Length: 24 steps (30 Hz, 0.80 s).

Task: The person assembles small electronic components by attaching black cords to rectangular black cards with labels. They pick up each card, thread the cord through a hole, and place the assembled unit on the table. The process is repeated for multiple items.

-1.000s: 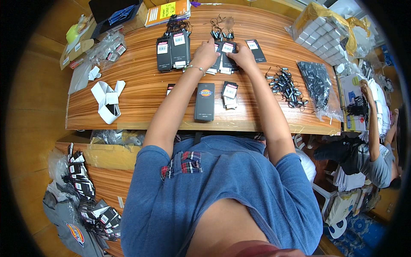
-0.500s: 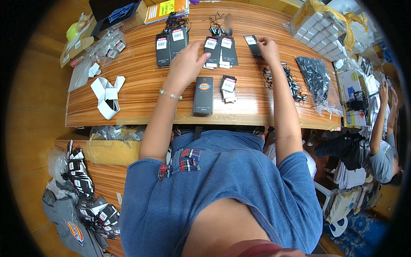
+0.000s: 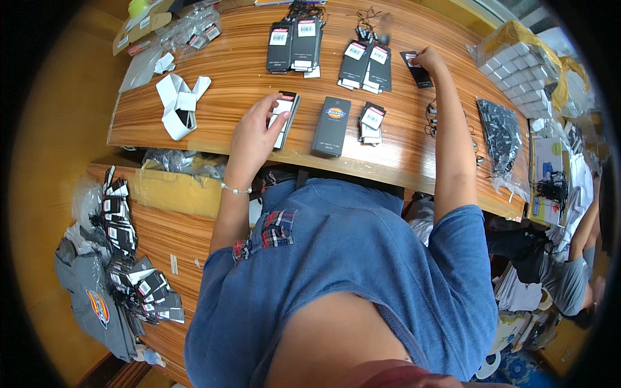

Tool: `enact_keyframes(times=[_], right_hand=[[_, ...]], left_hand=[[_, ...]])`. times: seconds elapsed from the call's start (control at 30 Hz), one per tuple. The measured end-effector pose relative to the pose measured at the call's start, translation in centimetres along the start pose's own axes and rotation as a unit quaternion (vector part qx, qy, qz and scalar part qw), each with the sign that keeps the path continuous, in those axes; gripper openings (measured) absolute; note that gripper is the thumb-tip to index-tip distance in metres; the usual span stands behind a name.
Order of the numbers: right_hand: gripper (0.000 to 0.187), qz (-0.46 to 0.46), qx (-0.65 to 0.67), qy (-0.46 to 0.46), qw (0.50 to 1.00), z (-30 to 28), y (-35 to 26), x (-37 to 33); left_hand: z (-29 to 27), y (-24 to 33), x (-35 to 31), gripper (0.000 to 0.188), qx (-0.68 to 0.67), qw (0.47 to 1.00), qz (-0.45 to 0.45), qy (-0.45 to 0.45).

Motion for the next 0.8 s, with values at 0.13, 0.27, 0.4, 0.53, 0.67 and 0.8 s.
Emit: enact_keyframes(times=[0.13, 0.27, 0.4, 0.53, 0.67, 0.8], right_hand=[[0.04, -0.046, 0.185, 0.034, 0.981, 0.4, -0.1, -1.2], [0.04, -0.125, 0.459, 0.098, 0.874, -3.1, -4.2, -11.3], [0.038, -0.214, 0.626, 0.062, 0.747, -2.6, -6.2, -20.7], [0.038, -0.199, 0.654, 0.109, 0.721, -1.0, -9.0, -27.0], [0.04, -0.231, 0.566, 0.135, 0.78, -0.5, -9.3, -29.7], [0.04, -0.243, 0.572, 0.137, 0.771, 0.3, -8.9, -30.0]], left_hand=[[0.0, -0.8, -0.6, 0.033, -0.022, 1.0, 0.0, 0.017], [-0.4, 1.0, -0.4, 0.028, -0.075, 0.996, 0.038, 0.02], [1.1, 5.3, 1.9, 0.024, -0.165, 0.973, 0.16, -0.004], [4.7, 9.6, 4.4, 0.022, -0.298, 0.934, 0.179, -0.087], [7.8, 9.8, 4.8, 0.015, -0.445, 0.882, 0.073, -0.137], [8.3, 9.6, 4.1, 0.011, -0.477, 0.871, 0.072, -0.093]])
Point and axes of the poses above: each hand's wrist, its own x-axis towards the middle knuckle, its own z-axis out of the palm, y = z × x, the point moved 1 cm from there along x, towards the middle knuckle, and after that the axes turned 1 degree about -x, right-handed, at the moved point
